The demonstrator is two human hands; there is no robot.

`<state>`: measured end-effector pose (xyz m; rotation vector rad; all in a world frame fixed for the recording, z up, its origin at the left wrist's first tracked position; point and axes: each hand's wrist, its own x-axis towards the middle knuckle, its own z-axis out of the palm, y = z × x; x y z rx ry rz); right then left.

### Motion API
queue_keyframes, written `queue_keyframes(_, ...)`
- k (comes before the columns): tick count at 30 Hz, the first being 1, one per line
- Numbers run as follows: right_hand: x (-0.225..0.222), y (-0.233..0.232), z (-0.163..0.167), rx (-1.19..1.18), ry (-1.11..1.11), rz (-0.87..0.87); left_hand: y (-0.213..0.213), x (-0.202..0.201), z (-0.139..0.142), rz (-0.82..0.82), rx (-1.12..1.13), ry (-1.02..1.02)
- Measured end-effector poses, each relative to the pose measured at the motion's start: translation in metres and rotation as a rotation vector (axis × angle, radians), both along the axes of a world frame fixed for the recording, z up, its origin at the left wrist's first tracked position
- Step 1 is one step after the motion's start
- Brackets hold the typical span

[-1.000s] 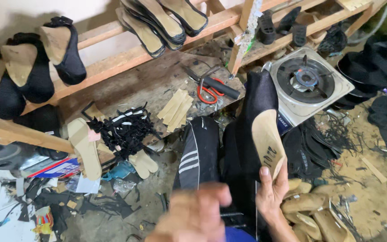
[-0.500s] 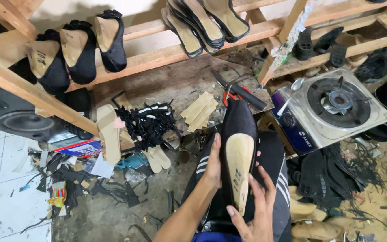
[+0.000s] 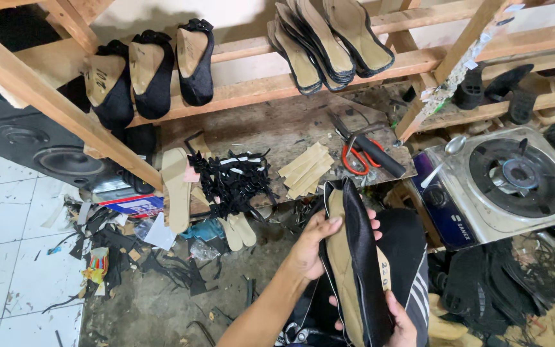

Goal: The person sits on the floor of a shoe workshop and works a black fabric shoe upper over a wooden last. They heat the shoe over a gas burner, press and seat the insole board inside the shoe using a hand tool, and handle black decorative trim pieces while fitting the shoe components.

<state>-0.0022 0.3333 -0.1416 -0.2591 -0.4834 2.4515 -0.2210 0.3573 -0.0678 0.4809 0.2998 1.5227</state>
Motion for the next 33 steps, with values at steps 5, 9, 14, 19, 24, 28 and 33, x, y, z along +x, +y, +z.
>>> queue_keyframes(5,0.014,0.013,-0.063,-0.042,-0.618,-0.172,0.016,0.005,-0.015,0.145,-0.098,0.121)
queue_keyframes(9,0.026,0.006,-0.109,0.66,-1.058,0.013,0.043,-0.004,-0.014,0.409,-0.087,0.527)
queue_keyframes(14,-0.007,-0.014,-0.123,1.072,-1.044,0.505,0.06,0.018,0.0,0.168,0.149,1.205)
queue_keyframes(19,-0.008,-0.01,-0.108,1.038,-0.831,0.453,0.078,0.075,-0.01,0.064,0.289,1.833)
queue_keyframes(24,0.033,0.001,-0.104,1.004,-0.619,0.312,0.074,0.062,-0.039,0.104,0.321,1.664)
queue_keyframes(28,0.069,0.026,-0.115,0.801,-0.457,0.02,0.064,0.029,-0.04,0.098,0.245,1.563)
queue_keyframes(33,0.113,0.068,-0.124,0.46,0.214,-0.192,0.048,-0.022,-0.019,0.28,0.145,1.484)
